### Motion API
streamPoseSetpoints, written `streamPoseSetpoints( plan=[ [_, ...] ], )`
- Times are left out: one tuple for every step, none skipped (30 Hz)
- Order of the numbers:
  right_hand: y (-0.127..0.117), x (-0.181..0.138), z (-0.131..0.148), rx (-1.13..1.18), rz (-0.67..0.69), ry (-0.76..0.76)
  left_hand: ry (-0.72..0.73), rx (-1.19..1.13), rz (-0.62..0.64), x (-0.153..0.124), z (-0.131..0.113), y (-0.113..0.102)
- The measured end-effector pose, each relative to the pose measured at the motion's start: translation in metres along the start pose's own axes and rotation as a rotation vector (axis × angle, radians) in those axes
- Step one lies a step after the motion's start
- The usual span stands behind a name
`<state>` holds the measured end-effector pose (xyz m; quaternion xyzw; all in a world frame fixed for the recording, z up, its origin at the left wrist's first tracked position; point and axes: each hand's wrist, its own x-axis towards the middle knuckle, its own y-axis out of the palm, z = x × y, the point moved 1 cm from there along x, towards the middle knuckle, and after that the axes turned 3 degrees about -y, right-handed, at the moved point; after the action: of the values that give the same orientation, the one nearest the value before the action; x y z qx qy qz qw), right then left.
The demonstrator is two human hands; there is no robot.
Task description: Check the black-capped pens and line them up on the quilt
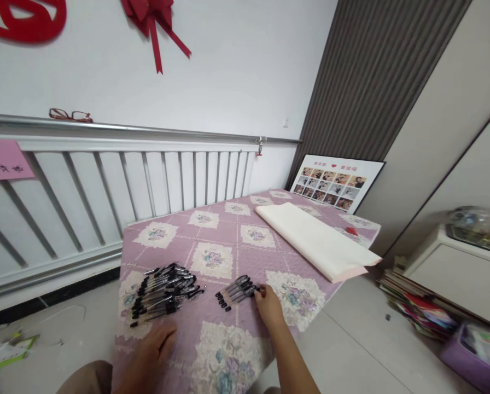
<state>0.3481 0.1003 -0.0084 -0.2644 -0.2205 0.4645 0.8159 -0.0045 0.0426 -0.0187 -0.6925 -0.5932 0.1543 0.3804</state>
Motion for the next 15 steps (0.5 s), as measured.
streamPoseSetpoints(
  plan=[
    [0.001,0.001,0.0,-0.008,-0.009,-0.018,-0.003,0.001,0.002,0.0,0.001,0.0],
    [0.001,0.001,0.0,-0.013,-0.015,-0.034,-0.004,0.002,0.004,0.0,0.002,0.001],
    [0.001,0.001,0.0,-0.018,-0.022,-0.046,-0.005,0.003,0.006,0.0,0.003,0.002],
    [0.001,0.001,-0.001,-0.022,-0.032,-0.052,-0.006,0.004,0.007,0.001,0.005,0.003],
    [0.0,0.0,-0.001,-0.028,-0.045,-0.054,-0.006,0.006,0.005,0.001,0.006,0.003],
    [-0.001,-0.001,0.0,-0.033,-0.061,-0.053,-0.005,0.007,0.003,0.001,0.007,0.004],
    [-0.002,-0.003,0.001,-0.04,-0.079,-0.052,-0.003,0.007,0.001,0.001,0.007,0.005],
    [-0.002,-0.005,0.002,-0.046,-0.095,-0.057,-0.001,0.006,-0.001,0.001,0.008,0.005],
    [-0.001,-0.007,0.006,-0.051,-0.103,-0.07,0.001,0.005,-0.004,0.002,0.007,0.005],
    [0.002,-0.01,0.011,-0.055,-0.102,-0.094,0.002,0.002,-0.003,0.002,0.007,0.005],
    [0.007,-0.013,0.017,-0.056,-0.09,-0.13,0.001,-0.003,-0.003,0.002,0.006,0.005],
    [0.013,-0.017,0.026,-0.056,-0.065,-0.177,-0.001,-0.008,-0.004,0.002,0.006,0.005],
    [0.021,-0.022,0.036,-0.057,-0.033,-0.232,-0.001,-0.013,-0.006,0.002,0.005,0.004],
    [0.03,-0.027,0.047,-0.06,0.009,-0.293,0.0,-0.017,-0.012,0.002,0.005,0.004],
    [0.04,-0.032,0.059,-0.065,0.057,-0.357,0.002,-0.017,-0.023,0.002,0.005,0.004]
  ],
)
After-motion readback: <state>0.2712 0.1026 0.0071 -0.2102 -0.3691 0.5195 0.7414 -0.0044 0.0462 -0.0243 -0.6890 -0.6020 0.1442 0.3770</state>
